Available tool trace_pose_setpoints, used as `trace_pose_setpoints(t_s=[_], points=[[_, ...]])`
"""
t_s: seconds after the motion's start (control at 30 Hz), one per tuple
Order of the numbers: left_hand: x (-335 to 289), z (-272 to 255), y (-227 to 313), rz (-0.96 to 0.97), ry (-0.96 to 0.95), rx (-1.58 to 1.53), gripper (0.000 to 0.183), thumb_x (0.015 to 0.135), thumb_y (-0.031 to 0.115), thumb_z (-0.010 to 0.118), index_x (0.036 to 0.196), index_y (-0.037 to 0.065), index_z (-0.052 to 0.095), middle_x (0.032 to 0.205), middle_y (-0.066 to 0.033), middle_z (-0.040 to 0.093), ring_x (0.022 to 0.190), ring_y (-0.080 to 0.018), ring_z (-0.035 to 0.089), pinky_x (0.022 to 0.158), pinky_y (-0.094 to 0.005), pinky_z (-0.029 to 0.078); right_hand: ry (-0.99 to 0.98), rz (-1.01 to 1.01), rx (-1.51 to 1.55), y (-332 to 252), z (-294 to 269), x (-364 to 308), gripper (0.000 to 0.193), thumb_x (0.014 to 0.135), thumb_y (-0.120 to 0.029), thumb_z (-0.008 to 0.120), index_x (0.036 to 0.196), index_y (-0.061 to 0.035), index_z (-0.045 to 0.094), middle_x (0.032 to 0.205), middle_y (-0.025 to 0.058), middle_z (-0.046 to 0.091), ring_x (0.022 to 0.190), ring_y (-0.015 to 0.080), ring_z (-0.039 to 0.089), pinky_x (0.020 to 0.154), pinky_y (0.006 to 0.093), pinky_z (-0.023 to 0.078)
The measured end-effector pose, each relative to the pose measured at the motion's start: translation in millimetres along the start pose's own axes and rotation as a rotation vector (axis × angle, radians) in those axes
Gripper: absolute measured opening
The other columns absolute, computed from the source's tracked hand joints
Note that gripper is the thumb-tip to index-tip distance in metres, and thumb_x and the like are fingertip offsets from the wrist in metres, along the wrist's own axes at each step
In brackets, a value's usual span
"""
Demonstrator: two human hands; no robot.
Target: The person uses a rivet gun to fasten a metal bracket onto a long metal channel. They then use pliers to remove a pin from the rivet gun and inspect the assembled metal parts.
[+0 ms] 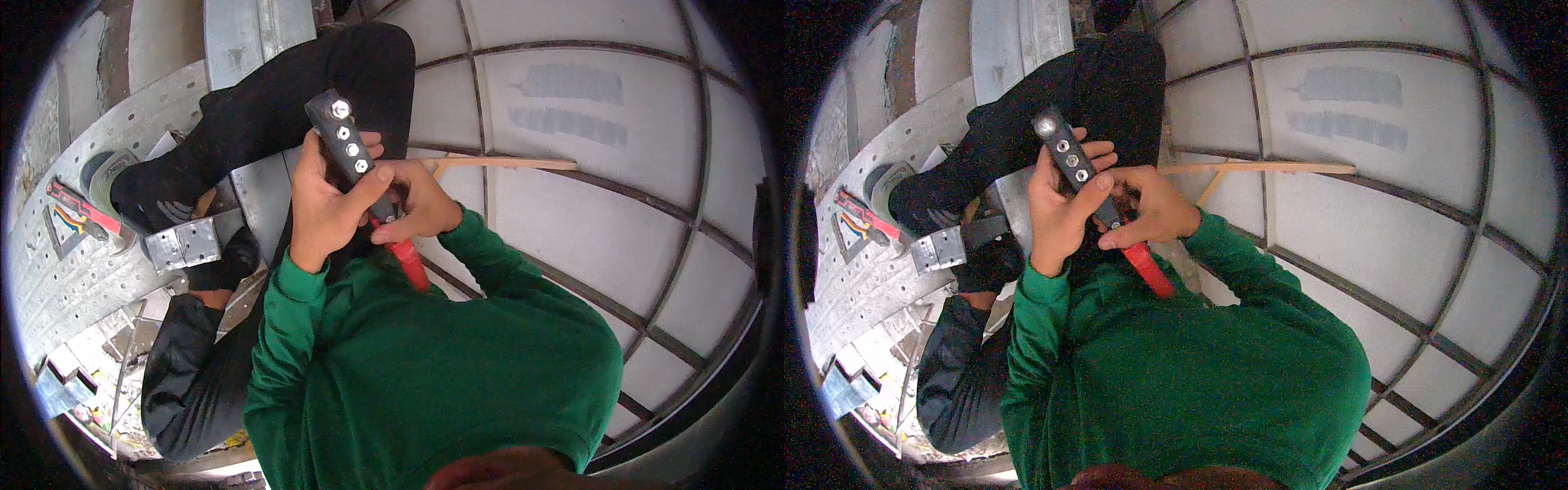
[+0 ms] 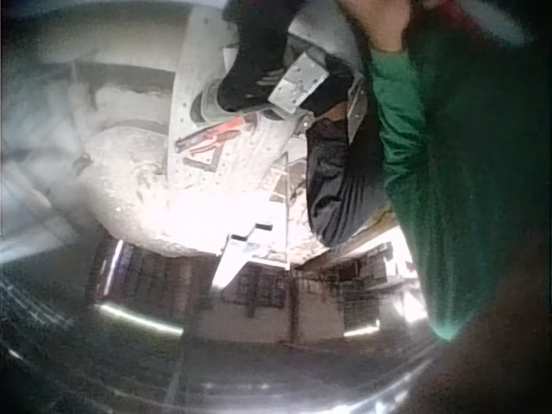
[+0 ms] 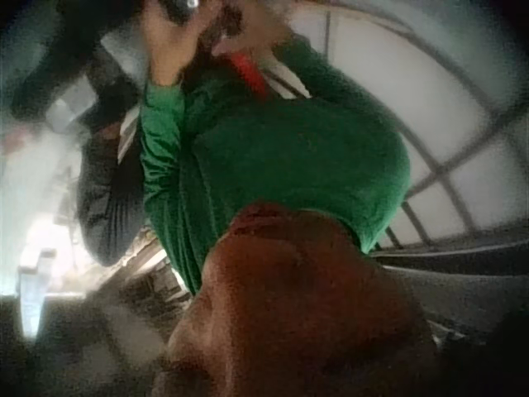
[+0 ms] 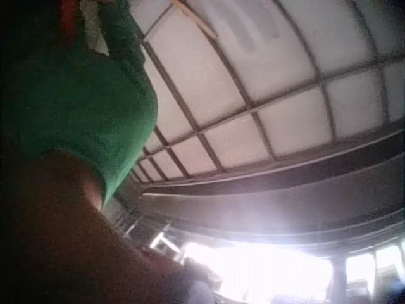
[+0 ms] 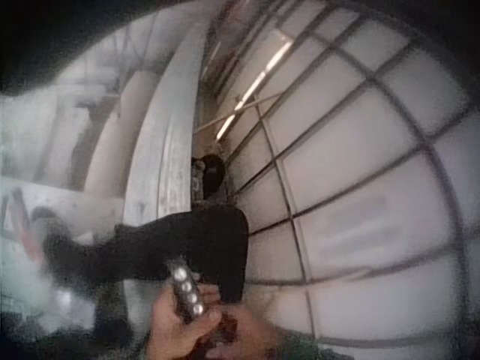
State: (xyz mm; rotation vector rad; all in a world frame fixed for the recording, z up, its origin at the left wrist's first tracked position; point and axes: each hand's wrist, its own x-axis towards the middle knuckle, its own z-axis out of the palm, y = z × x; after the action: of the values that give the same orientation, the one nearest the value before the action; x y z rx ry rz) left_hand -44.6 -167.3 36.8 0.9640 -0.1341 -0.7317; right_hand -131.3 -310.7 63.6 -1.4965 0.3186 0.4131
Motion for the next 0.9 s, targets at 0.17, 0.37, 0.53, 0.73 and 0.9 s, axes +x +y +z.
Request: trace_pose_setpoints(t_s=[0.17, 0.37, 0.53, 0.73, 0.9], points=[[3, -8, -9, -0.024, -0.007, -0.008, 0.061, 0.080, 0.007, 0.077, 0.128, -0.001, 0.041, 0.114, -0.0161, 0.062, 0.104, -0.0213, 0.063, 0.089, -0.0346, 0.052, 0.017, -0.021, 0.012, 22, 1, 9, 0.039, 0.067, -0.015, 0.084, 0.098, -0.0030, 0.064, 0.083, 0.0003, 0.067, 0.074, 0.0073, 0.060, 0.066, 0.0255, 0.048], [4, -11, -7, -0.022, -0.019, 0.029, 0.068, 0.080, 0.008, 0.076, 0.134, -0.003, 0.037, 0.115, -0.0192, 0.062, 0.104, -0.0258, 0.064, 0.092, -0.0378, 0.052, -0.019, -0.039, -0.043, 16, 1, 14, 0.041, 0.066, -0.018, 0.085, 0.097, -0.0021, 0.064, 0.081, 0.0002, 0.067, 0.073, 0.0081, 0.059, 0.064, 0.0253, 0.048], [3, -13, -3, 0.028, -0.042, 0.060, 0.068, 0.080, 0.009, 0.076, 0.134, -0.003, 0.037, 0.115, -0.0184, 0.061, 0.104, -0.0250, 0.063, 0.091, -0.0369, 0.052, -0.015, -0.214, -0.264, 14, -4, 18, 0.049, 0.065, -0.026, 0.085, 0.100, -0.0009, 0.063, 0.086, 0.0013, 0.063, 0.076, 0.0086, 0.056, 0.066, 0.0264, 0.047], [1, -10, -9, -0.075, 0.068, 0.051, 0.063, 0.085, 0.016, 0.072, 0.134, -0.002, 0.036, 0.110, -0.0139, 0.060, 0.100, -0.0217, 0.064, 0.089, -0.0337, 0.050, 0.080, 0.055, 0.003, -15, -4, 9, 0.045, 0.079, -0.028, 0.077, 0.110, 0.0013, 0.062, 0.089, 0.0028, 0.062, 0.087, 0.0094, 0.056, 0.077, 0.0261, 0.046], [0, -9, -3, -0.090, 0.122, -0.048, 0.048, 0.079, 0.011, 0.078, 0.111, 0.001, 0.045, 0.097, -0.0060, 0.058, 0.084, -0.0110, 0.060, 0.076, -0.0277, 0.051, 0.437, -0.423, -0.444, -56, -12, 41, 0.037, 0.086, -0.018, 0.072, 0.118, -0.0034, 0.064, 0.091, 0.0050, 0.061, 0.077, 0.0103, 0.058, 0.066, 0.0242, 0.048]])
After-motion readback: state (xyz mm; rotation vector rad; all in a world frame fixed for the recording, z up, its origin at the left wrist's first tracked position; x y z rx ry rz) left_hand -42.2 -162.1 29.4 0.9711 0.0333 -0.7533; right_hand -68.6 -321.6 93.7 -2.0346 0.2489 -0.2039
